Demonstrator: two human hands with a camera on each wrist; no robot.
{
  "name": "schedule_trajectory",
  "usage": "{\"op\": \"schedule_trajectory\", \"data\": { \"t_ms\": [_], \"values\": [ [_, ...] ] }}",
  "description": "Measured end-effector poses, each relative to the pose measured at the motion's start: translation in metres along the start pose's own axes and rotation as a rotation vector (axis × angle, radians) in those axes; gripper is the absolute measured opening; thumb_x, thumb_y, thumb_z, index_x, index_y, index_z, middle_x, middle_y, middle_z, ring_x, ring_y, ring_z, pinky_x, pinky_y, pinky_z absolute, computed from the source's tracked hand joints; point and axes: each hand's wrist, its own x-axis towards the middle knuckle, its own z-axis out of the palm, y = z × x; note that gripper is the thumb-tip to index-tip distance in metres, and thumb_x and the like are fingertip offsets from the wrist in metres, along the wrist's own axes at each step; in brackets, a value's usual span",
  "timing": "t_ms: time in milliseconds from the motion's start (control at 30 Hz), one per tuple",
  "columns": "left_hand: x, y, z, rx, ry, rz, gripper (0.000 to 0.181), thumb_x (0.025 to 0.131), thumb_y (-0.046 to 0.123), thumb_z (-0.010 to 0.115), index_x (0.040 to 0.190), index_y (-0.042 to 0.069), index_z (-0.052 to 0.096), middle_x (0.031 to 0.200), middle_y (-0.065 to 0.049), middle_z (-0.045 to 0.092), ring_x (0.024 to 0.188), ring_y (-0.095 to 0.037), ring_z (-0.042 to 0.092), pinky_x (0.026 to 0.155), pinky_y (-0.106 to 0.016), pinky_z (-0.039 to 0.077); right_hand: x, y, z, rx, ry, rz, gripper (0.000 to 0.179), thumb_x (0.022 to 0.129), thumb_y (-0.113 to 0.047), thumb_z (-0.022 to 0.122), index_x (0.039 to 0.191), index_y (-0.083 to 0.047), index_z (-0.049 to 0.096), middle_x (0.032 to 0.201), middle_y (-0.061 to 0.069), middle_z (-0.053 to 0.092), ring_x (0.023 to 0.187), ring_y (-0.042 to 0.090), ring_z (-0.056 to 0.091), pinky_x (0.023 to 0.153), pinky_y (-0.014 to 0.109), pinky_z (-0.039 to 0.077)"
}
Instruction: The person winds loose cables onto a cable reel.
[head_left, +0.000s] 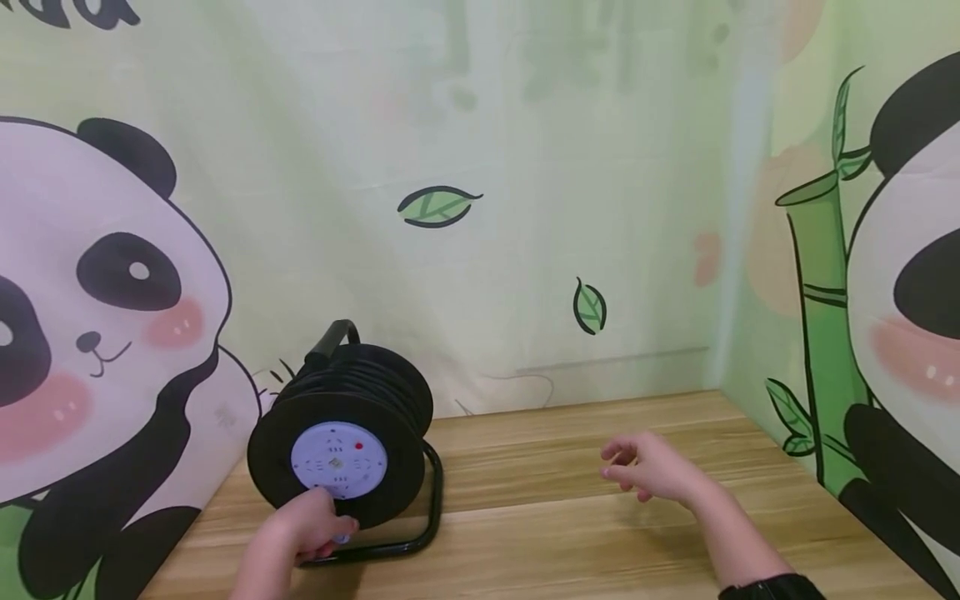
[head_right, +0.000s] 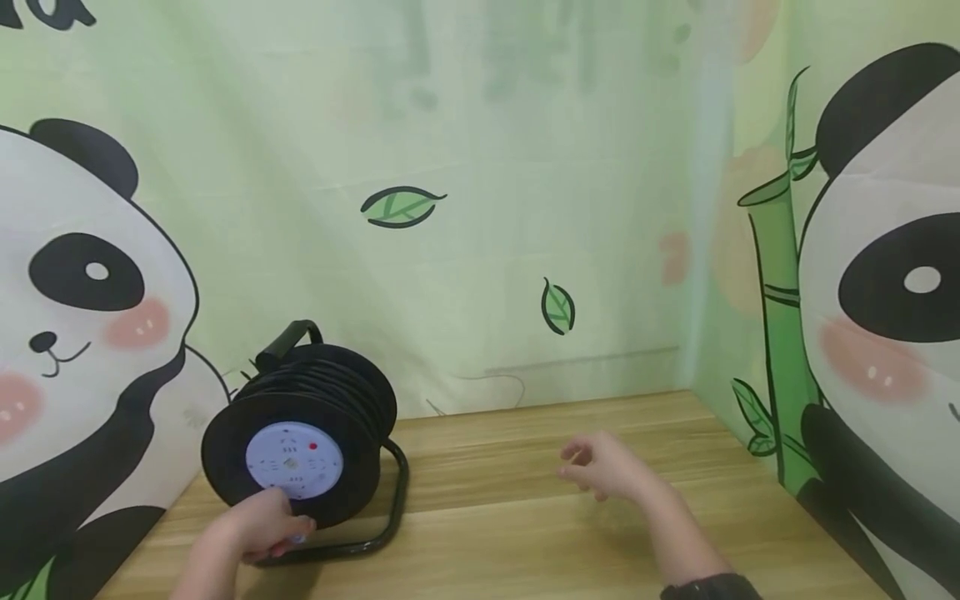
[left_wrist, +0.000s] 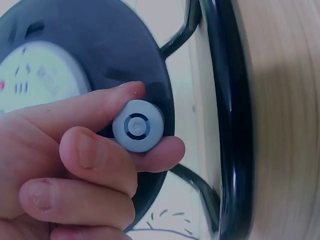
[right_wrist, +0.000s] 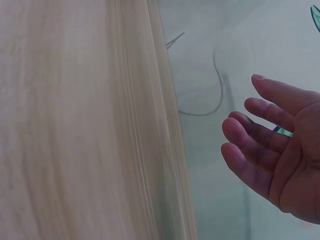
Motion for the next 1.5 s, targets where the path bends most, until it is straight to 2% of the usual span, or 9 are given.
{"op": "schedule_trajectory", "data": {
  "t_ms": [267,500,767,1067,1133,1233,1367,1500],
  "values": [
    [-0.004,-0.018,-0.014,-0.063,-0.019,-0.072,0.043,0.088,0.031,0.067,0.052,0.012,0.053,0.047,0.003,0.043,0.039,-0.009,0.029,0.038,-0.022,0.025,-0.002,0.004,0.0,0.01,-0.017,-0.003,0.033,0.086,-0.027,0.072,0.109,-0.005,0.063,0.095,0.009,0.065,0.074,0.024,0.061,0.053,0.039,0.054],
    [-0.008,-0.031,-0.026,-0.077,0.02,-0.096,0.041,0.088,0.033,0.066,0.057,0.008,0.059,0.049,0.002,0.044,0.04,-0.01,0.031,0.04,-0.023,0.028,-0.001,0.003,-0.001,0.003,-0.018,-0.017,0.033,0.086,-0.029,0.072,0.109,-0.006,0.063,0.093,0.009,0.065,0.074,0.024,0.061,0.053,0.039,0.054],
    [-0.016,-0.041,-0.038,-0.115,0.092,-0.116,0.041,0.089,0.031,0.063,0.055,0.008,0.057,0.049,0.001,0.043,0.041,-0.011,0.03,0.04,-0.024,0.026,-0.001,0.002,-0.002,-0.006,-0.028,-0.015,0.033,0.087,-0.029,0.071,0.109,-0.007,0.064,0.093,0.008,0.065,0.074,0.023,0.061,0.053,0.039,0.054],
    [-0.027,-0.047,-0.053,-0.125,0.196,-0.057,0.043,0.091,0.029,0.059,0.055,0.007,0.055,0.048,0.001,0.04,0.041,-0.011,0.027,0.04,-0.025,0.023,-0.003,0.0,0.0,0.001,-0.032,-0.014,0.035,0.086,-0.031,0.072,0.109,-0.006,0.064,0.093,0.007,0.065,0.074,0.024,0.061,0.054,0.04,0.054],
    [-0.029,-0.048,-0.057,-0.099,0.215,-0.041,0.043,0.092,0.03,0.057,0.056,0.007,0.055,0.049,0.0,0.043,0.043,-0.013,0.031,0.043,-0.027,0.026,-0.003,0.0,0.0,0.001,-0.034,-0.011,0.035,0.086,-0.031,0.072,0.109,-0.007,0.064,0.093,0.007,0.065,0.074,0.023,0.061,0.054,0.039,0.054],
    [-0.032,-0.046,-0.064,-0.044,0.237,-0.05,0.046,0.094,0.035,0.054,0.058,0.006,0.058,0.053,-0.002,0.047,0.051,-0.017,0.039,0.049,-0.031,0.031,-0.003,-0.001,0.0,-0.001,-0.041,-0.01,0.035,0.086,-0.03,0.072,0.11,-0.006,0.063,0.093,0.007,0.065,0.074,0.024,0.061,0.053,0.039,0.054],
    [-0.036,-0.042,-0.072,-0.022,0.241,-0.063,0.048,0.096,0.039,0.052,0.077,-0.003,0.065,0.066,-0.005,0.059,0.064,-0.021,0.052,0.061,-0.041,0.044,-0.002,-0.002,-0.001,-0.002,-0.046,-0.009,0.035,0.086,-0.029,0.071,0.11,-0.005,0.063,0.092,0.008,0.064,0.074,0.024,0.061,0.054,0.04,0.054],
    [-0.039,-0.04,-0.076,-0.025,0.245,-0.075,0.051,0.096,0.04,0.051,0.089,-0.009,0.065,0.073,-0.006,0.063,0.07,-0.023,0.055,0.067,-0.048,0.048,-0.002,-0.001,-0.001,-0.005,-0.047,-0.009,0.031,0.087,-0.026,0.07,0.109,-0.005,0.063,0.092,0.008,0.064,0.073,0.024,0.061,0.054,0.04,0.054]
  ]
}}
